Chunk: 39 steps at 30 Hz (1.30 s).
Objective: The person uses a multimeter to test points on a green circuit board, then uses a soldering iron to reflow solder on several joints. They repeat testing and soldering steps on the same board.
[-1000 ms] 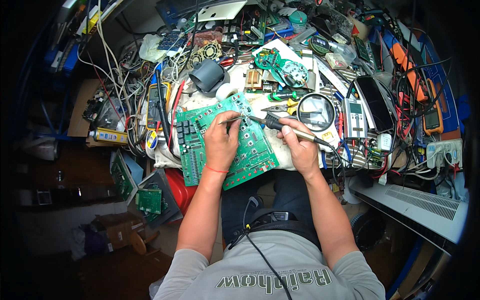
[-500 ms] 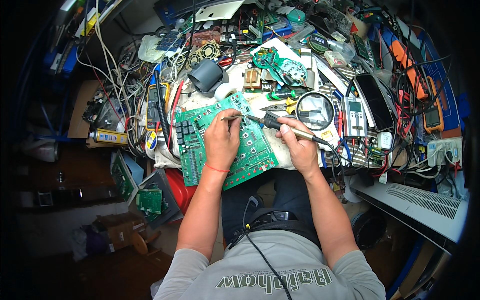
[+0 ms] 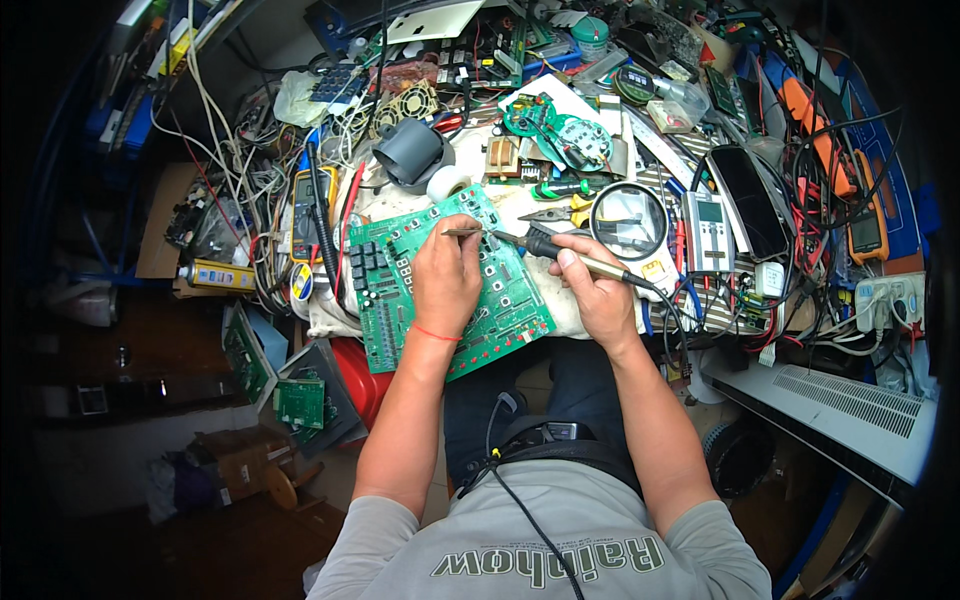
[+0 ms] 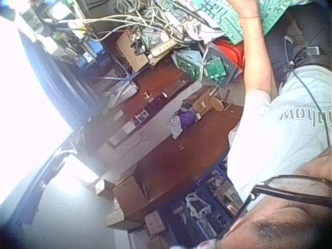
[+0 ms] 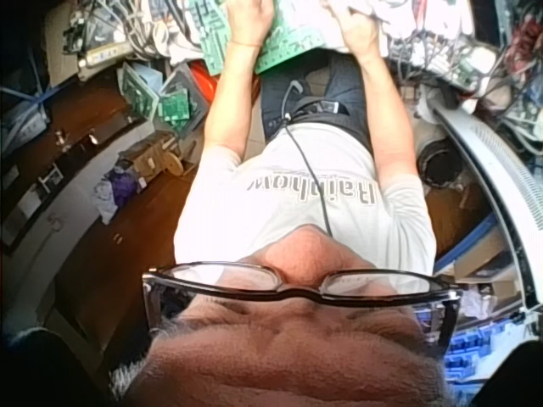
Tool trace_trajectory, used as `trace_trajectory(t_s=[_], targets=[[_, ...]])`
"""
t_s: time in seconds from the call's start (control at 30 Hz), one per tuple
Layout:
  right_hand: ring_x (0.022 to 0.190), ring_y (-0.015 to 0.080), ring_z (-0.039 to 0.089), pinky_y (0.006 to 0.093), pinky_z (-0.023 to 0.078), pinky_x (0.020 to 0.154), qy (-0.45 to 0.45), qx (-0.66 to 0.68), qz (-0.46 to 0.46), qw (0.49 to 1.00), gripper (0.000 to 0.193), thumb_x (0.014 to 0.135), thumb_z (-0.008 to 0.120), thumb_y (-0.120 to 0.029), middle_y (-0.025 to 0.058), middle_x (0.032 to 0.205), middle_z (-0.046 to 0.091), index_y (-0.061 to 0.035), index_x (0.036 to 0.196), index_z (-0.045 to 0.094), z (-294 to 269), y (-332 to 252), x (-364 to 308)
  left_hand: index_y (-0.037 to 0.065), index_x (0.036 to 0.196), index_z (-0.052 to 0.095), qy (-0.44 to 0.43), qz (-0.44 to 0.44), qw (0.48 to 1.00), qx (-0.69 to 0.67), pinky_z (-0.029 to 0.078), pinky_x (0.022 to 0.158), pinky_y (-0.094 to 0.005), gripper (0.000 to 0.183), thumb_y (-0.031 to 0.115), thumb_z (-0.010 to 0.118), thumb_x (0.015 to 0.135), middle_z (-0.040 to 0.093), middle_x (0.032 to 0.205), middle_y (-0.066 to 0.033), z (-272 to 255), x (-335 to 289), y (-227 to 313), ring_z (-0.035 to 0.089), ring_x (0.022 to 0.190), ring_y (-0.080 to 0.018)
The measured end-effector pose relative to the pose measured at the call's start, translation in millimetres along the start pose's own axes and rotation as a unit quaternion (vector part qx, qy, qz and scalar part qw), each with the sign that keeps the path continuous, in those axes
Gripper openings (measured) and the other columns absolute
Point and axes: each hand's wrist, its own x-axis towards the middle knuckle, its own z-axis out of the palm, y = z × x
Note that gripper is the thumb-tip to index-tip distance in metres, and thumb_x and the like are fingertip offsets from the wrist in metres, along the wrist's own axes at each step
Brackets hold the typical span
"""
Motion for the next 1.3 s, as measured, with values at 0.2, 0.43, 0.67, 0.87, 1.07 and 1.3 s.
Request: trace_trajectory(t_s=[0.2, 0.43, 0.67, 0.87, 1.07, 1.3], targets=[[0.091, 0.0149, 0.074, 0.0289, 0.057, 0.085, 0.0, 0.004, 0.003, 1.0, 0.034, 0.108, 0.067, -0.023, 0.0093, 0.095, 0.078, 0.0024, 0.13, 0.071, 0.4, -0.7, -0.4, -0.002, 0.105, 0.063, 0.007, 0.004, 1.0, -0.008, 0.057, 0.078, -0.0448, 0.013, -0.006, 0.07, 0.095, 0.072, 0.102, -0.0187, 4.0, -5.0, -3.9, 0.071, 0.09, -0.0402], [0.09, 0.0147, 0.074, 0.029, 0.057, 0.085, 0.003, 0.008, -0.003, 1.0, 0.033, 0.108, 0.067, -0.022, 0.0094, 0.095, 0.078, 0.0031, 0.129, 0.071, 0.3, 1.5, -1.0, -0.003, 0.108, 0.062, 0.029, 0.023, 0.999, -0.018, 0.058, 0.079, -0.044, 0.017, -0.008, 0.071, 0.094, 0.072, 0.102, -0.0188, 6.8, -7.0, -7.4, 0.072, 0.089, -0.0385], [0.09, 0.0143, 0.074, 0.0288, 0.057, 0.085, 0.006, 0.004, 0.009, 1.0, 0.033, 0.107, 0.067, -0.022, 0.0088, 0.095, 0.078, 0.0026, 0.129, 0.071, 0.6, 0.8, -1.2, 0.0, 0.112, 0.063, 0.033, 0.039, 0.999, 0.0, 0.061, 0.08, -0.0368, 0.017, -0.005, 0.072, 0.098, 0.074, 0.102, -0.0145, 3.3, -3.9, -11.8, 0.077, 0.09, -0.0289], [0.092, 0.0132, 0.072, 0.0278, 0.056, 0.086, 0.004, 0.017, 0.025, 1.0, 0.034, 0.108, 0.066, -0.024, 0.0073, 0.095, 0.077, 0.0019, 0.13, 0.071, -0.7, -0.9, -0.5, -0.003, 0.108, 0.064, 0.019, 0.013, 0.999, -0.03, 0.059, 0.079, -0.0403, 0.016, -0.008, 0.071, 0.094, 0.072, 0.101, -0.0183, 1.6, -8.2, -6.6, 0.073, 0.089, -0.0353], [0.092, 0.0134, 0.072, 0.0279, 0.056, 0.086, -0.003, 0.015, 0.014, 1.0, 0.033, 0.109, 0.065, -0.023, 0.008, 0.095, 0.078, 0.0019, 0.13, 0.071, -2.1, -1.2, 0.6, -0.002, 0.109, 0.064, 0.017, 0.003, 0.999, -0.035, 0.059, 0.079, -0.0394, 0.017, -0.008, 0.071, 0.094, 0.071, 0.103, -0.0182, 1.4, -8.5, -4.2, 0.073, 0.089, -0.0343], [0.091, 0.0132, 0.072, 0.0276, 0.056, 0.085, -0.004, 0.012, 0.009, 1.0, 0.033, 0.108, 0.066, -0.023, 0.0081, 0.095, 0.077, 0.0017, 0.129, 0.071, -2.1, -1.3, 0.3, -0.002, 0.112, 0.063, 0.026, 0.003, 0.998, -0.061, 0.061, 0.079, -0.0367, 0.02, -0.008, 0.072, 0.095, 0.071, 0.105, -0.0173, 2.3, -9.6, -3.1, 0.074, 0.09, -0.031]])
